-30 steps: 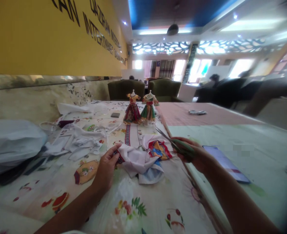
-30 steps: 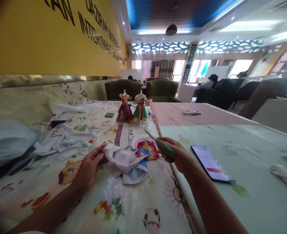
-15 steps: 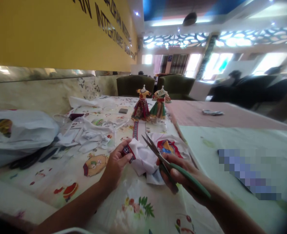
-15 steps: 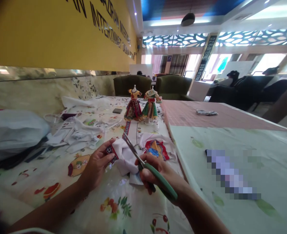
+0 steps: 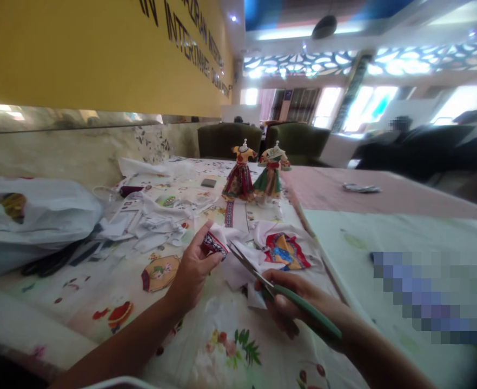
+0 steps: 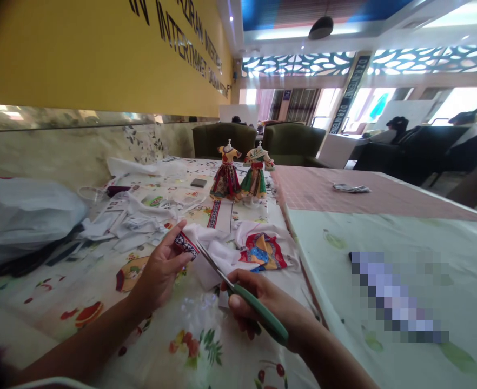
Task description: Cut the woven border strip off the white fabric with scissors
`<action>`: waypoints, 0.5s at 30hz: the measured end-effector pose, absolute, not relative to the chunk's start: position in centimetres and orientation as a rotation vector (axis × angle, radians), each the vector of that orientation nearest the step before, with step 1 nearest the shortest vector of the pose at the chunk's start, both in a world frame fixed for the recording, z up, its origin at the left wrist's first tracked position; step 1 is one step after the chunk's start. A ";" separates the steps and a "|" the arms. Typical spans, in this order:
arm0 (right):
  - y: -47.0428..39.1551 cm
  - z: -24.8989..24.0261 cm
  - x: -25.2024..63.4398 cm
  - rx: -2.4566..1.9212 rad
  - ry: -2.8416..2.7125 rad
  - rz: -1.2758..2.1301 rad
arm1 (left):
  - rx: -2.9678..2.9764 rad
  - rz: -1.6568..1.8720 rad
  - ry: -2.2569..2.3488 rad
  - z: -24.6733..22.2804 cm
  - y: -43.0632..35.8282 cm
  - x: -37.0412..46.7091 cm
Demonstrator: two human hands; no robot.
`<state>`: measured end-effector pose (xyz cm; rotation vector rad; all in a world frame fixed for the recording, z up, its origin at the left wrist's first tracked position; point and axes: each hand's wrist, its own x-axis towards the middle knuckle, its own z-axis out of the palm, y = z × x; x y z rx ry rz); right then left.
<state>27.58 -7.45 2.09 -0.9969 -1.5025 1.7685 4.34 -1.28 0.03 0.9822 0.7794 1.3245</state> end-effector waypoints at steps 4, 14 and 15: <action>-7.4 2.1 27.4 -1.028 -1.511 1.812 | 0.947 1.321 0.769 0.6 -1.2 4.3; -7.4 2.3 27.4 -1.096 -1.552 1.866 | 0.861 1.334 0.786 1.0 -1.1 4.2; -7.4 2.3 27.4 -1.098 -1.544 1.872 | 0.860 1.336 0.784 1.0 -1.1 4.2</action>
